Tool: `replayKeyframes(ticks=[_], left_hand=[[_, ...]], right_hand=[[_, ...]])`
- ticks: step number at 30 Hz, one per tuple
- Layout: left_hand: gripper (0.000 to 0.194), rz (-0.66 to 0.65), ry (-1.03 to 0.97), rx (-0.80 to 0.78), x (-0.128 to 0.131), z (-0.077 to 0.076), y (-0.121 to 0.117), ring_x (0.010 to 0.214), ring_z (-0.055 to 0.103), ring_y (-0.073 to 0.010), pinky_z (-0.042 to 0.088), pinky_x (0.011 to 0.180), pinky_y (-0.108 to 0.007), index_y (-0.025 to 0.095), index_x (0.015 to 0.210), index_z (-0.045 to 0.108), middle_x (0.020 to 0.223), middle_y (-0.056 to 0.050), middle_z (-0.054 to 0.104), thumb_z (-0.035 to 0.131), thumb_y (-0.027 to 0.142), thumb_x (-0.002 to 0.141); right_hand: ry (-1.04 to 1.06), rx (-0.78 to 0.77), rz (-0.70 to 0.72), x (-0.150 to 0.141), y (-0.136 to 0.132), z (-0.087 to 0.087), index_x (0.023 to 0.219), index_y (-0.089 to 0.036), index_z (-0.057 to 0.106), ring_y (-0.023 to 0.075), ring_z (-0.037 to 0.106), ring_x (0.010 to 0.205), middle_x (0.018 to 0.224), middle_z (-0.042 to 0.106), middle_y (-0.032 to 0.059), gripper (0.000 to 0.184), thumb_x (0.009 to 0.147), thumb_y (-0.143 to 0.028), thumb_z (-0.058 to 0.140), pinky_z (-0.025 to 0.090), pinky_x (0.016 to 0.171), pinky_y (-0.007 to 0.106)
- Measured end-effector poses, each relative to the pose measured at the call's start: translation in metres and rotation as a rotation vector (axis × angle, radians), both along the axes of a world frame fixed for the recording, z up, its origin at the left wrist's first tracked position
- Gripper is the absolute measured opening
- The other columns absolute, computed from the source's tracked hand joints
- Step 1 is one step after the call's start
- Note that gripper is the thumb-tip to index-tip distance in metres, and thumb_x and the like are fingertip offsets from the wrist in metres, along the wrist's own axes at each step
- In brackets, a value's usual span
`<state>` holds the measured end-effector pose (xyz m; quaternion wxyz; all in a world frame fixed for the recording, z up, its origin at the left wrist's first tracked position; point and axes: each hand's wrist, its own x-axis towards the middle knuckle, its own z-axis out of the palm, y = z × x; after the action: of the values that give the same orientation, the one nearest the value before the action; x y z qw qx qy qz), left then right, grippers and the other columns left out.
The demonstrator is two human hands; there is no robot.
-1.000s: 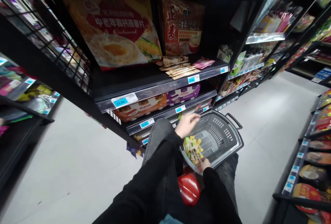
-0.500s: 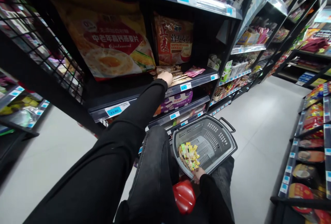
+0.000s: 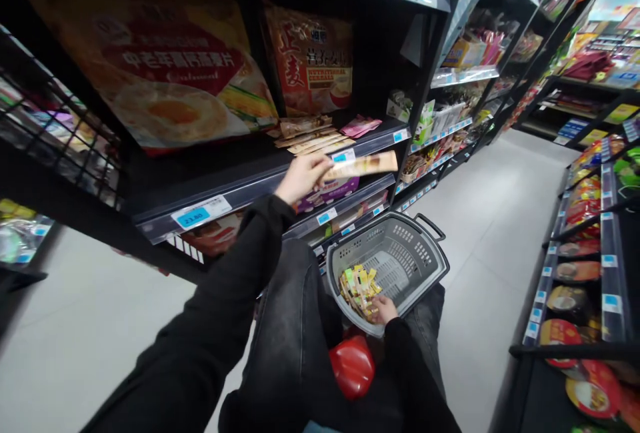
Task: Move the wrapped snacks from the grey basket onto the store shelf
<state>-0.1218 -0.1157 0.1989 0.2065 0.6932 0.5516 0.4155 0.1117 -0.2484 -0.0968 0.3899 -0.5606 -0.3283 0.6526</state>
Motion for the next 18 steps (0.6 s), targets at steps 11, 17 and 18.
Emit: replayKeyframes(ticks=[11, 17, 18], left_hand=[[0.027, -0.191, -0.089, -0.248, 0.042, -0.193, -0.088, 0.076, 0.062, -0.0187, 0.046, 0.073, -0.026, 0.022, 0.076, 0.070, 0.078, -0.001, 0.069, 0.048, 0.038, 0.080], [0.028, -0.205, -0.168, -0.293, 0.037, -0.204, -0.076, 0.088, 0.062, -0.0239, 0.046, 0.083, -0.032, 0.026, 0.078, 0.073, 0.085, -0.002, 0.069, 0.053, 0.045, 0.074], [0.027, -0.189, -0.207, -0.300, 0.035, -0.204, -0.074, 0.091, 0.062, -0.0243, 0.046, 0.085, -0.032, 0.026, 0.079, 0.073, 0.088, -0.003, 0.069, 0.056, 0.046, 0.071]], right_hand=[[0.661, 0.019, -0.194, 0.038, 0.015, 0.030, 0.110, -0.024, 0.050, 0.0099, 0.053, 0.044, 0.068, 0.061, -0.0013, 0.065, 0.064, -0.069, 0.057, 0.039, 0.043, 0.021], [0.485, 0.122, -0.071, 0.041, 0.042, 0.046, 0.091, -0.019, 0.059, 0.0188, 0.065, 0.062, 0.076, 0.067, 0.0072, 0.046, 0.058, -0.048, 0.074, 0.049, 0.055, 0.027], [0.465, 0.161, -0.058, 0.041, 0.047, 0.053, 0.087, -0.018, 0.061, 0.0191, 0.066, 0.066, 0.076, 0.067, 0.0072, 0.043, 0.056, -0.043, 0.077, 0.050, 0.060, 0.028]])
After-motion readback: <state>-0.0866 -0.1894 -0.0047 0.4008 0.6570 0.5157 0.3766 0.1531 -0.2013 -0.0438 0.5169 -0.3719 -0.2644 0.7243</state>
